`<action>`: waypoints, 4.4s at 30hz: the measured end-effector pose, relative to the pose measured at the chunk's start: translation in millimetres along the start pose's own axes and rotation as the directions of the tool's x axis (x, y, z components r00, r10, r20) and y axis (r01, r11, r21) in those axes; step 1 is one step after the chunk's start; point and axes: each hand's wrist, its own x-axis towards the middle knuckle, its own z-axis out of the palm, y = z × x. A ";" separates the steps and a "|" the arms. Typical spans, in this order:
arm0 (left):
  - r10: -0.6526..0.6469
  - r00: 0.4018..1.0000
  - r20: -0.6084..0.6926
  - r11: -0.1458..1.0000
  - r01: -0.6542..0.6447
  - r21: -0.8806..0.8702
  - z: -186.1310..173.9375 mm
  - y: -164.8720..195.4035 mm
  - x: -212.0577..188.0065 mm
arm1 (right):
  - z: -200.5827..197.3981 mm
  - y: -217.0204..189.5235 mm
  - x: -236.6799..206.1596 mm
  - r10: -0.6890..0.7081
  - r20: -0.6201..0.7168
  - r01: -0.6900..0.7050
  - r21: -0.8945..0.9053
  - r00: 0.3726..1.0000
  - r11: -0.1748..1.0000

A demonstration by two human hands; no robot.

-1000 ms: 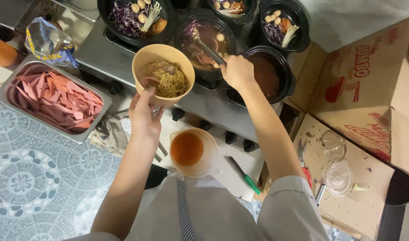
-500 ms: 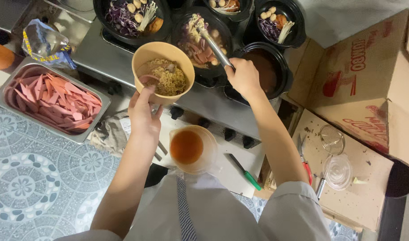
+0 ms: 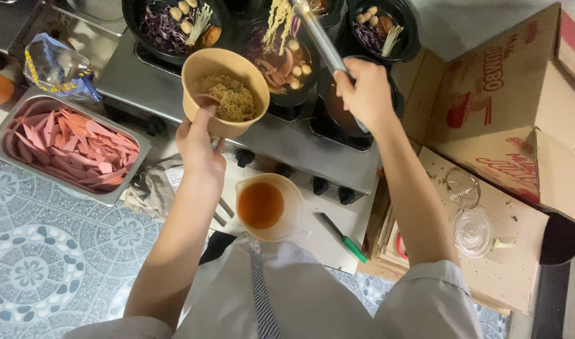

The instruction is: The person labels a paper bowl with a marker, then uses tongs to place noodles into the bowl and a ladle and skimmer to add broth, meat slices, and other hot toppings from pots on the stove. They set the bowl on a tray, add shredded purple cabbage and fresh herbs by hand, and press a plastic lid onto the finished bowl.

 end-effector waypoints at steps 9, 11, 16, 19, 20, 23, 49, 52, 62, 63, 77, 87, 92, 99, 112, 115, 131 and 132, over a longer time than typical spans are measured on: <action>0.027 0.995 -0.093 0.999 -0.031 -0.042 20.5 14.9 2.2 | -49.1 -24.0 -2.6 -0.079 -0.015 0.080 0.090 0.997 0.993; 0.084 0.995 -0.060 0.988 -0.090 -0.123 27.3 16.9 4.8 | -58.6 -31.3 -3.7 -0.123 -0.024 0.125 0.102 0.992 0.987; 0.082 0.996 -0.047 0.989 -0.087 -0.118 43.9 12.7 12.2 | -80.4 -52.2 -9.0 -0.241 -0.040 0.243 0.057 0.970 0.968; 0.123 0.991 0.051 0.982 -0.114 -0.151 56.1 11.8 19.4 | -91.6 -65.3 -20.4 -0.260 -0.011 0.260 0.035 0.965 0.965; 0.153 0.983 0.101 0.976 -0.134 -0.169 60.2 11.9 21.6 | -94.6 -69.3 -24.6 -0.256 0.000 0.256 0.025 0.967 0.966; 0.051 0.999 0.001 0.989 -0.051 -0.136 71.1 10.1 24.4 | -101.3 -78.4 -37.9 -0.250 0.045 0.253 -0.110 0.967 0.961; -0.197 0.953 0.231 0.980 0.197 0.025 45.5 -17.5 4.4 | -119.4 -165.0 -35.2 -0.050 0.420 0.421 -0.884 0.906 0.205; -0.200 0.956 0.213 0.980 0.199 0.026 40.4 -14.1 7.9 | -124.0 -148.5 -35.7 -0.135 0.319 0.345 -0.898 0.938 0.272; -0.167 0.952 0.258 0.986 0.159 0.053 29.9 6.8 15.8 | -92.4 -68.7 -46.5 0.029 0.191 0.160 -0.887 0.981 0.434; -0.173 0.952 0.251 0.985 0.165 0.052 30.7 7.3 14.7 | -84.1 -59.5 -48.4 -0.080 0.182 0.197 -0.837 0.980 0.511; -0.174 0.967 0.184 0.985 0.174 0.013 31.0 -2.5 6.8 | -85.0 -44.8 -68.9 -0.307 0.026 0.232 -0.717 0.951 0.658; -0.186 0.961 0.207 0.983 0.179 0.051 35.7 -17.0 1.3 | -95.8 -112.3 -65.0 -0.456 0.275 0.326 -0.945 0.847 0.037; -0.210 0.958 0.194 0.977 0.212 0.009 34.0 -21.1 0.0 | -91.7 -142.4 -50.8 -0.481 0.313 0.321 -0.945 0.819 -0.070; -0.167 0.973 0.159 0.984 0.175 -0.039 7.6 -12.5 1.2 | -97.6 -110.6 -40.3 -0.437 0.189 0.270 -0.954 0.879 0.131; -0.039 0.999 0.031 0.972 0.045 -0.230 -45.5 0.8 23.1 | 14.8 8.6 25.3 0.030 0.277 0.214 -0.803 0.960 0.556; -0.043 0.999 0.007 0.973 0.043 -0.228 -52.4 3.1 24.6 | 13.1 9.4 32.5 0.069 0.284 0.191 -0.786 0.956 0.588; -0.047 0.998 0.037 0.977 0.054 -0.205 -59.5 2.0 27.1 | 40.2 25.0 52.1 0.087 0.253 0.137 -0.747 0.964 0.650; -0.050 0.998 0.032 0.979 0.055 -0.197 -60.4 1.3 26.8 | 31.8 22.9 51.9 0.114 0.257 0.126 -0.756 0.960 0.642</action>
